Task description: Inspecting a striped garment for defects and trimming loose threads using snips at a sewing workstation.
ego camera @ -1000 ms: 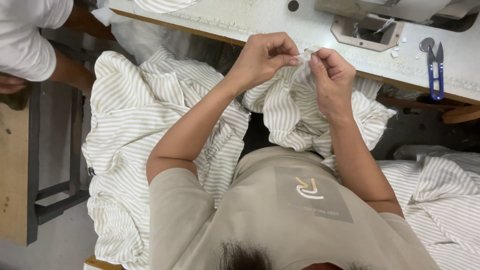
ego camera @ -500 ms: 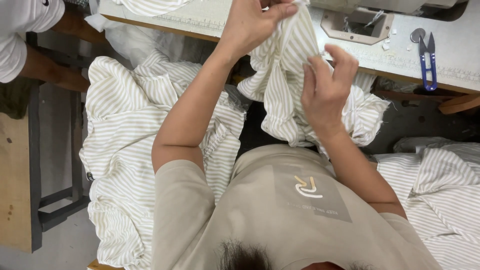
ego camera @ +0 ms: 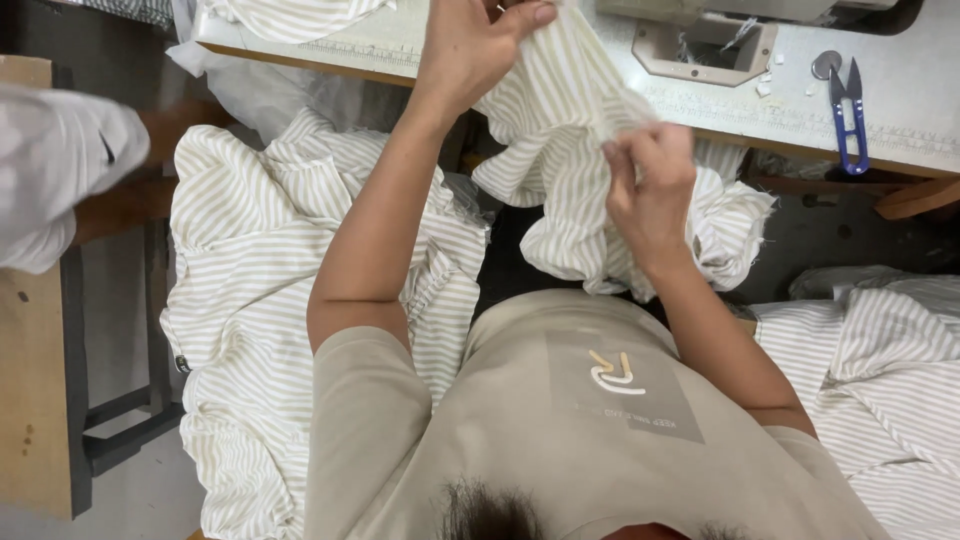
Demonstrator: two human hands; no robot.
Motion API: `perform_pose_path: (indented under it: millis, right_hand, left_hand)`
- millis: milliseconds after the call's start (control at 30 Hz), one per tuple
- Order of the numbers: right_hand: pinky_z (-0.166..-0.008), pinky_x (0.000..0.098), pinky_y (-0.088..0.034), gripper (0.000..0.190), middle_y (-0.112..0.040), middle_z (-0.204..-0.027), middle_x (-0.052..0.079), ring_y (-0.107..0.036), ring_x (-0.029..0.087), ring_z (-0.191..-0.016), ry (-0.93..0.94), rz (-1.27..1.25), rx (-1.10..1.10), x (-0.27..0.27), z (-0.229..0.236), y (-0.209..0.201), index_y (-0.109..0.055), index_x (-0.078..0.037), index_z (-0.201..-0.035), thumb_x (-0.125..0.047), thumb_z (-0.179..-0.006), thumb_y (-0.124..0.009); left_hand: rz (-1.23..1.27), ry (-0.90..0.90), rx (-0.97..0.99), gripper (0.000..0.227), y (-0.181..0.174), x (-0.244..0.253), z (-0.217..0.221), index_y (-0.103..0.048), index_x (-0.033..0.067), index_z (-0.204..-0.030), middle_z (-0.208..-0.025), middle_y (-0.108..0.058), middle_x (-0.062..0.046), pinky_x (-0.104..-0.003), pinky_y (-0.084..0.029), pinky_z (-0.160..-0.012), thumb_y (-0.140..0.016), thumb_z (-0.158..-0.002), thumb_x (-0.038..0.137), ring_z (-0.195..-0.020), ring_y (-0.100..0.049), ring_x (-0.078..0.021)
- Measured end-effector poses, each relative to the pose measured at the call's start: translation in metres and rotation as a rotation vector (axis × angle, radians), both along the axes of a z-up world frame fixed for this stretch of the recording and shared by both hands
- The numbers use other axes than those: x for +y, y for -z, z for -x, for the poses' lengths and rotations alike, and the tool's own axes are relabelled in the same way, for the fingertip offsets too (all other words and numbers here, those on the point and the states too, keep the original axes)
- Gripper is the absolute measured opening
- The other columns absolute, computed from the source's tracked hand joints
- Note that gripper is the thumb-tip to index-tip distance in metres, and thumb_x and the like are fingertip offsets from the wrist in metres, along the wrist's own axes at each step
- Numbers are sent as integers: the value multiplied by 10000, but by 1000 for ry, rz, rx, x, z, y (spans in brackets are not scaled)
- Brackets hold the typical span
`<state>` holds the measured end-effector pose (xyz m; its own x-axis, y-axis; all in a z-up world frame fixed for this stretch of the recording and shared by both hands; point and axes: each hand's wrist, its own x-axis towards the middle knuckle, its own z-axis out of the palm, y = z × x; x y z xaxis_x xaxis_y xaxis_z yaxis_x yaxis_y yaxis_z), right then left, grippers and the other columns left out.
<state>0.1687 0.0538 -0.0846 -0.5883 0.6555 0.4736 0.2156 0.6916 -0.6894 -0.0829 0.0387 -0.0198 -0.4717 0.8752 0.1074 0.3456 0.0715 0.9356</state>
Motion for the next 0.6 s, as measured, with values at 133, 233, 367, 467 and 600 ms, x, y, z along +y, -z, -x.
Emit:
perform_pose_path:
  millis: [133,233,367,467,600]
  right_hand:
    - [-905,482,-430,97,-515,-1239,220,-425,366,-1146,190,-251,31,8,8,-8,-722,38,-904,50,-996,-749]
    - [-717,385,-457,154,-625,-940,174,-538,306,-874,116,-205,133,15,9,-3,-678,89,-916,32,-1060,-678]
    - [-645,347,-521,132,-682,-892,219,-677,312,-838,89,-188,116,16,-5,-12,-656,94,-901,96,-1031,-680]
    - [-641,344,-435,173,-667,-882,157,-616,249,-788,64,-1,74,17,-18,-21,-624,37,-881,81,-1039,-678]
    - [-580,268,-373,219,-619,-824,77,-500,138,-690,53,277,50,18,-35,-23,-614,7,-881,63,-1082,-680]
  left_hand:
    - [-110,55,-33,119,-14,-8,-9,-689,117,-932,-858,-728,11,-259,-585,-762,-793,-891,77,-836,-721,-125]
    - [-121,44,23,179,-16,-11,-4,-648,130,-895,-824,-700,23,-270,-565,-711,-815,-884,67,-781,-695,-118]
    - [-125,40,-17,179,-18,-17,-1,-637,109,-926,-852,-705,-2,-272,-587,-743,-797,-899,35,-815,-710,-139]
    - [-188,108,-44,182,-22,-23,-6,-652,107,-965,-888,-697,-6,-266,-577,-790,-771,-920,-23,-867,-699,-134]
    - [-178,160,-20,178,-30,-27,-17,-669,79,-860,-814,-668,-3,-218,-539,-691,-772,-923,-52,-742,-613,-91]
